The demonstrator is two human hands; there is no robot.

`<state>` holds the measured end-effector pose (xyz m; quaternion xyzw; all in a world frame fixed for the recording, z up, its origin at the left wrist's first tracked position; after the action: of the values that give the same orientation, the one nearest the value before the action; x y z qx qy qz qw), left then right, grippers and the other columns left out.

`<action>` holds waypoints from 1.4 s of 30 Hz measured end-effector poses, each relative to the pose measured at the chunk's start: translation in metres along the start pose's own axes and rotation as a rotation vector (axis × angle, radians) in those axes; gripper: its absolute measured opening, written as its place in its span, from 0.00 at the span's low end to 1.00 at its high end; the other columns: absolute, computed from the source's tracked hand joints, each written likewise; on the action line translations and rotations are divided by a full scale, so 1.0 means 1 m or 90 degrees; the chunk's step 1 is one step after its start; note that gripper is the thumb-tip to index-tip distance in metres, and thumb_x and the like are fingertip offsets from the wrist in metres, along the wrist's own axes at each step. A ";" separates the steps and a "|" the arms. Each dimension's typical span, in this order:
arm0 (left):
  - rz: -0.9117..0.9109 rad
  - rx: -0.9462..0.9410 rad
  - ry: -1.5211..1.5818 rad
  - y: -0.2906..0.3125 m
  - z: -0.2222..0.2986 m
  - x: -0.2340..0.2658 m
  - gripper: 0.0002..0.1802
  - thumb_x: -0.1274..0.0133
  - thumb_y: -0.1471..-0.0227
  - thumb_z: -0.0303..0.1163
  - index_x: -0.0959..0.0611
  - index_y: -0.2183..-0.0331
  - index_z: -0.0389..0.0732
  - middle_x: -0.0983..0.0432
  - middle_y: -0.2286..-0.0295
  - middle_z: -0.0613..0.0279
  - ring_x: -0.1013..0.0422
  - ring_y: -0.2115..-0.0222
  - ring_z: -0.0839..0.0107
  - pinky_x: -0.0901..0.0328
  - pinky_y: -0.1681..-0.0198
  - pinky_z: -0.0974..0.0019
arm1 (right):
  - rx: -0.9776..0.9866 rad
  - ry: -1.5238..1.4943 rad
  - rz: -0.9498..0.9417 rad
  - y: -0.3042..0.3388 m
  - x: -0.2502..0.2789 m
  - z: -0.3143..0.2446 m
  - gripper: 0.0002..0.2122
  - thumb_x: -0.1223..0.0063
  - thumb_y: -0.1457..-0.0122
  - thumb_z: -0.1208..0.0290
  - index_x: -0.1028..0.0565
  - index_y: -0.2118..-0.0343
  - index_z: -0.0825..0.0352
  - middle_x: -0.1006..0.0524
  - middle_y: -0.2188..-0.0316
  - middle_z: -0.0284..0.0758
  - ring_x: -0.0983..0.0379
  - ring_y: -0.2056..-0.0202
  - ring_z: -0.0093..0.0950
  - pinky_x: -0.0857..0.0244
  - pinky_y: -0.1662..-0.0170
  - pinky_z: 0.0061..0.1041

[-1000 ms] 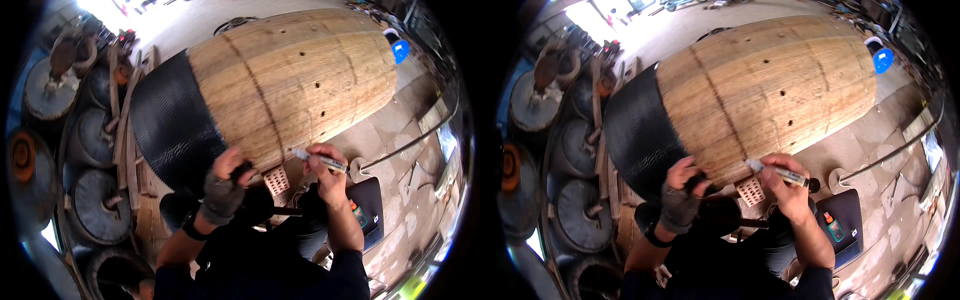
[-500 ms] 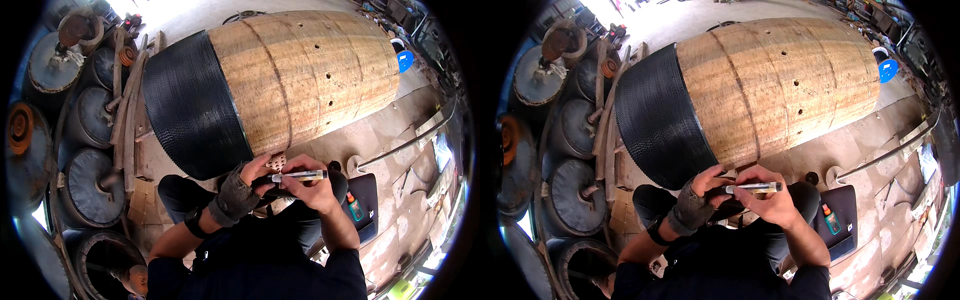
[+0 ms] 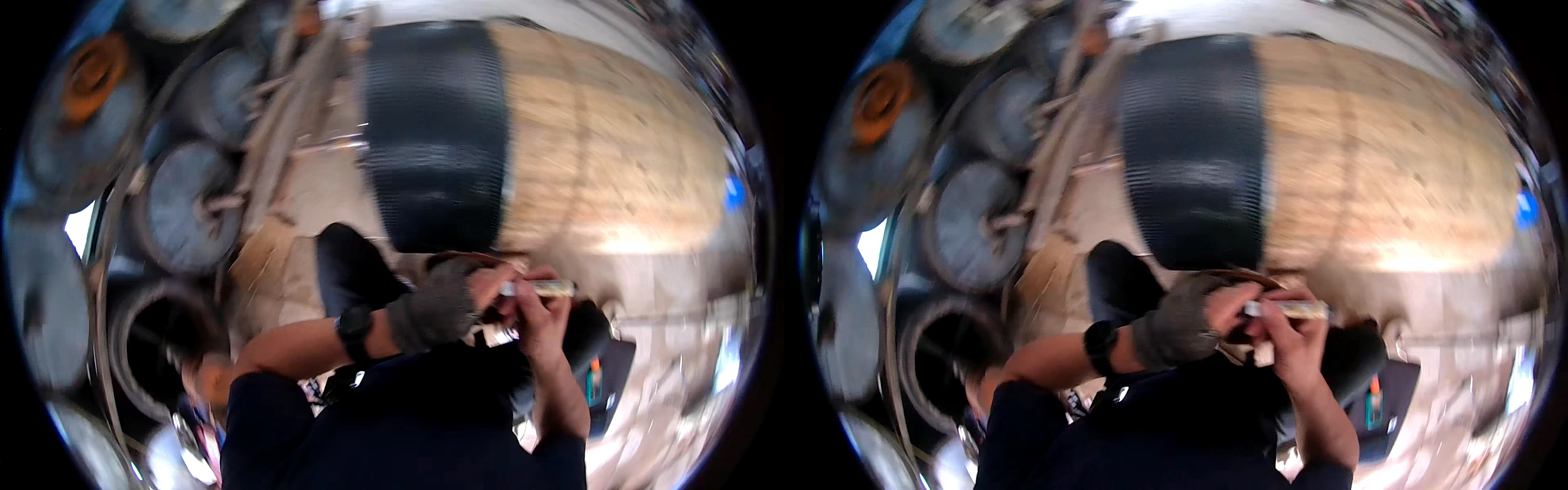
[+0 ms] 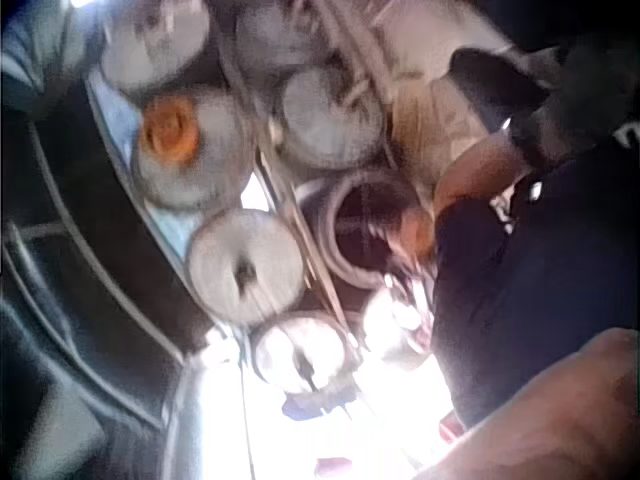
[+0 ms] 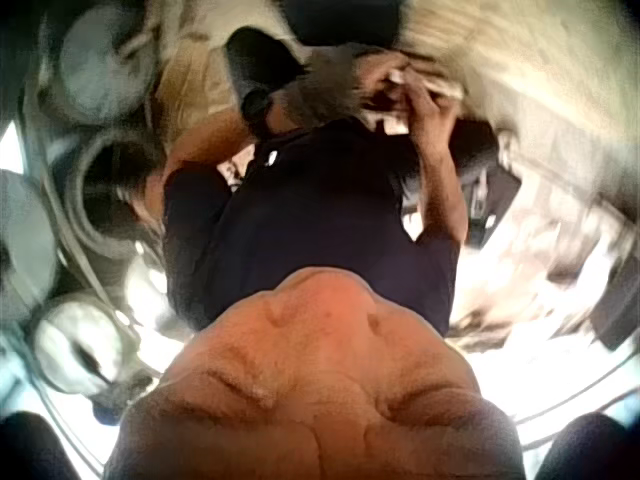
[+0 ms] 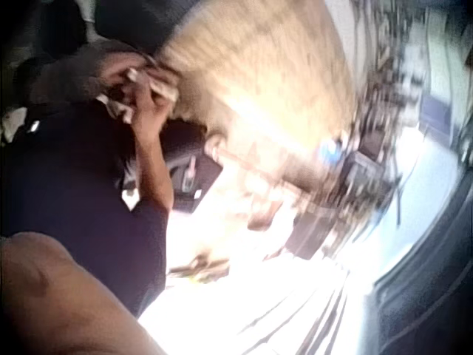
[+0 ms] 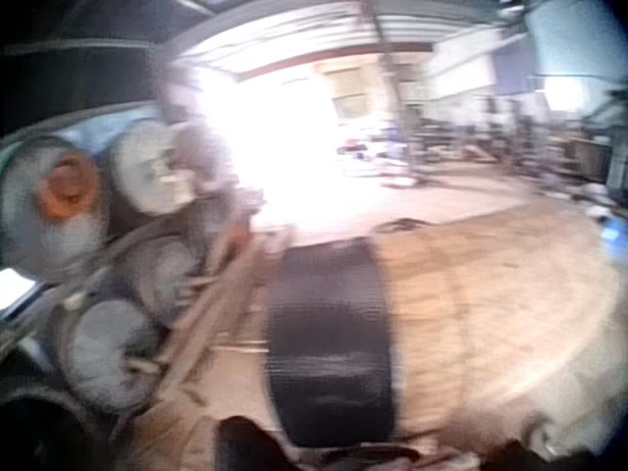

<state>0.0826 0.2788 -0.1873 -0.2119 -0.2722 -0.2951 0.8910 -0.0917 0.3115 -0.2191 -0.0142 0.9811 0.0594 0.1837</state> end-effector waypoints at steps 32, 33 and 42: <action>1.119 1.419 -0.561 0.758 -0.001 0.078 0.30 0.39 0.53 0.35 0.28 0.46 0.50 0.33 0.48 0.51 0.36 0.47 0.46 0.35 0.49 0.45 | -0.020 0.620 -0.510 -0.007 -0.127 0.051 0.06 0.50 0.35 0.73 0.26 0.61 0.70 0.26 0.77 0.31 0.34 0.79 0.15 0.40 0.74 0.15; 1.070 1.392 -0.695 0.768 -0.013 0.079 0.33 0.40 0.52 0.35 0.30 0.44 0.50 0.34 0.47 0.51 0.37 0.46 0.46 0.37 0.47 0.46 | -0.015 0.633 -0.500 -0.005 -0.125 0.050 0.06 0.50 0.35 0.73 0.26 0.61 0.70 0.26 0.77 0.31 0.35 0.78 0.15 0.40 0.74 0.15; 0.577 0.577 -0.208 0.522 -0.059 0.103 0.15 0.40 0.47 0.30 0.18 0.56 0.41 0.20 0.59 0.56 0.24 0.59 0.61 0.29 0.57 0.63 | 0.758 0.497 -0.414 0.065 -0.160 -0.064 0.06 0.52 0.42 0.69 0.27 0.70 0.66 0.28 0.77 0.32 0.34 0.78 0.29 0.36 0.64 0.36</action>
<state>0.5080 0.5886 -0.2826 0.0482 -0.3846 0.2889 0.8754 0.0306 0.3687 -0.0945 -0.2202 0.7879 -0.5430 -0.1895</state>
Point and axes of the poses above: each hand's wrist, its own y-axis away from the middle knuckle, its own x-axis out of the back of the hand, z = x × y, the point moved 2 cm from there along -y, towards the middle knuckle
